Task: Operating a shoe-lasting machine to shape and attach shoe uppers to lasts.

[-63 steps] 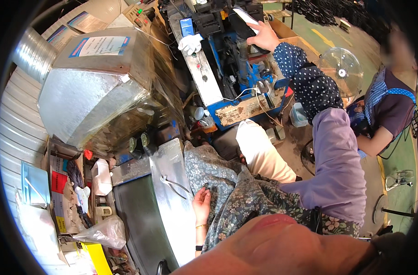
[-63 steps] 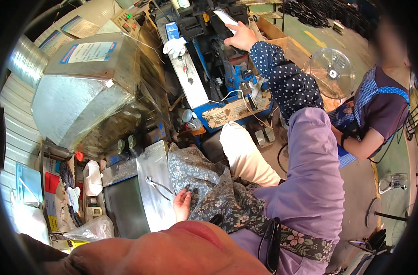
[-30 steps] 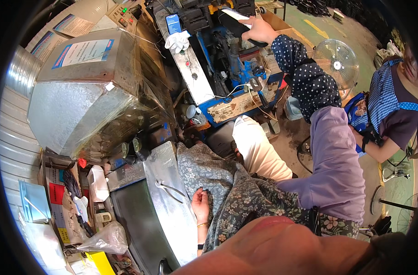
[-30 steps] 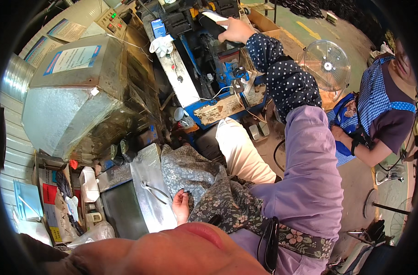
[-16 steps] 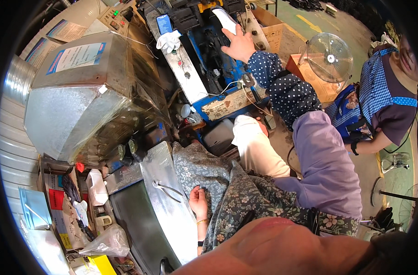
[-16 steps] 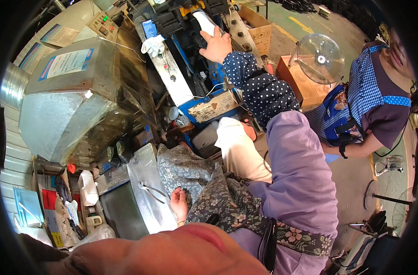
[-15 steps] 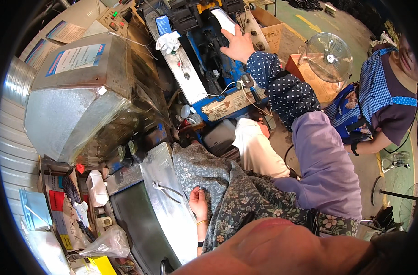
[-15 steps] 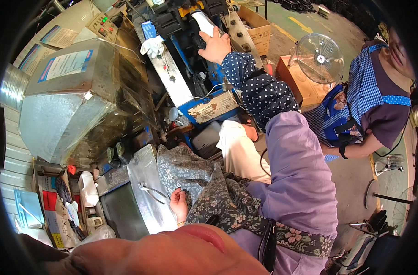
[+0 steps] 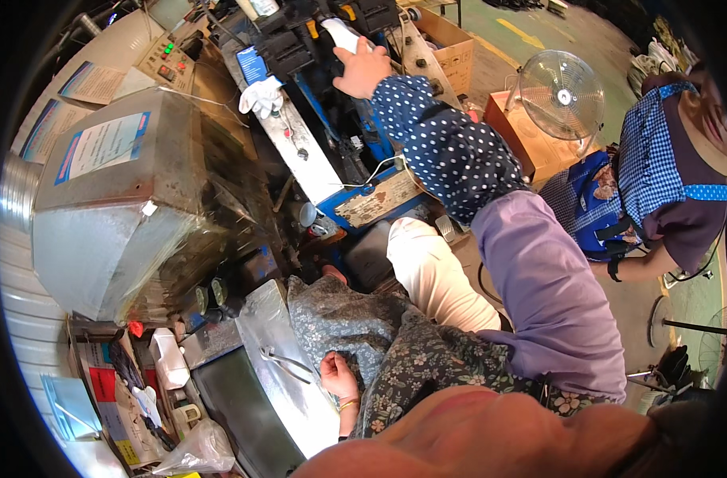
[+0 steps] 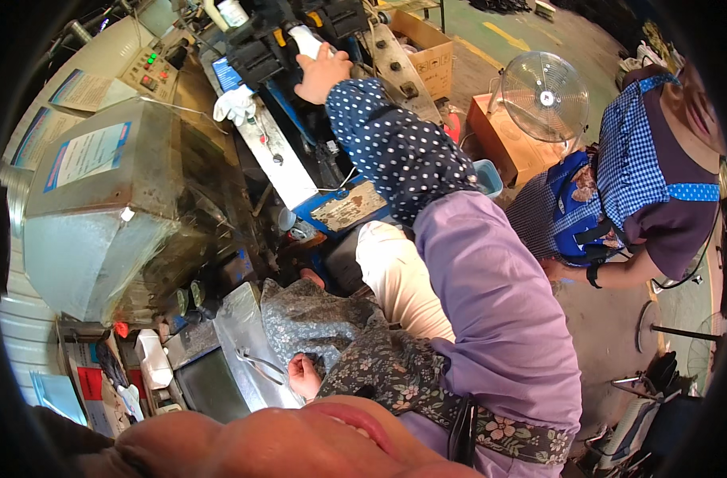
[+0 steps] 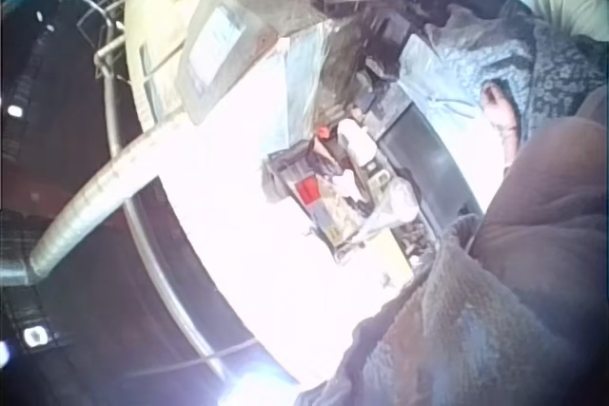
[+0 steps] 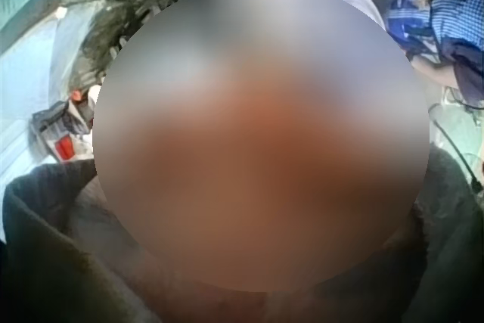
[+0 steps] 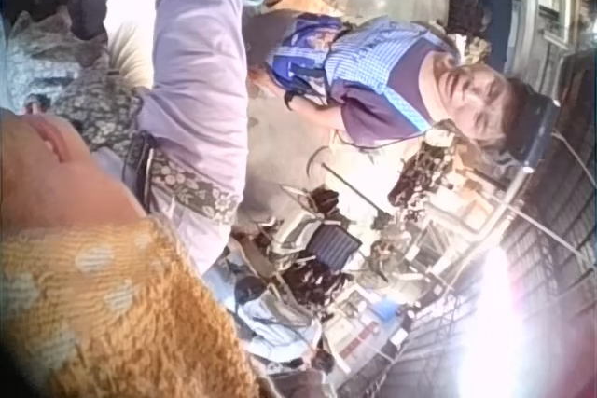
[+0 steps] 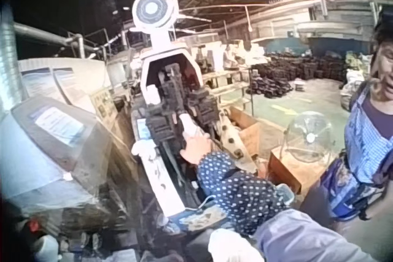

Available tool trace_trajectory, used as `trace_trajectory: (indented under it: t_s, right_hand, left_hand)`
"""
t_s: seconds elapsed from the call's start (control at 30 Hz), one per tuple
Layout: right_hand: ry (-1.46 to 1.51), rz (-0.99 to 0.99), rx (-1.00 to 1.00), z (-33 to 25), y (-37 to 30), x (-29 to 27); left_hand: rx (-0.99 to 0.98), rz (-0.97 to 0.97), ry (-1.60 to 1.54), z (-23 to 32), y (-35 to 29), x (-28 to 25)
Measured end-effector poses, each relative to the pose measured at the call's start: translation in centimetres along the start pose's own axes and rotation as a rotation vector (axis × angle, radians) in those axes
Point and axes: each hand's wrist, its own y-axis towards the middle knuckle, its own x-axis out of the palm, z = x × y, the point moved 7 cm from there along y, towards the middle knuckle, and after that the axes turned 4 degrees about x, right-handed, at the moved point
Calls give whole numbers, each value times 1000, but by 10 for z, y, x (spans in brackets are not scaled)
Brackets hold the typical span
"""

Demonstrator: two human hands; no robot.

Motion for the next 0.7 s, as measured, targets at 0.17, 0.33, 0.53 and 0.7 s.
trace_trajectory:
  t_s: [0.17,0.33,0.53,0.7]
  right_hand:
    - [-8,-6,6,-8,23,6]
    - [-32,-81,-6,-10,35,-6]
    - [30,-159,73,7,55,-24]
    - [-25,-54,-33,-20,35,-25]
  left_hand:
    - [28,38,69,16,8,9]
    - [52,28,142,24,10,17]
    - [119,-87,356,34,32,40]
    - [195,-117,211,-13,38,36]
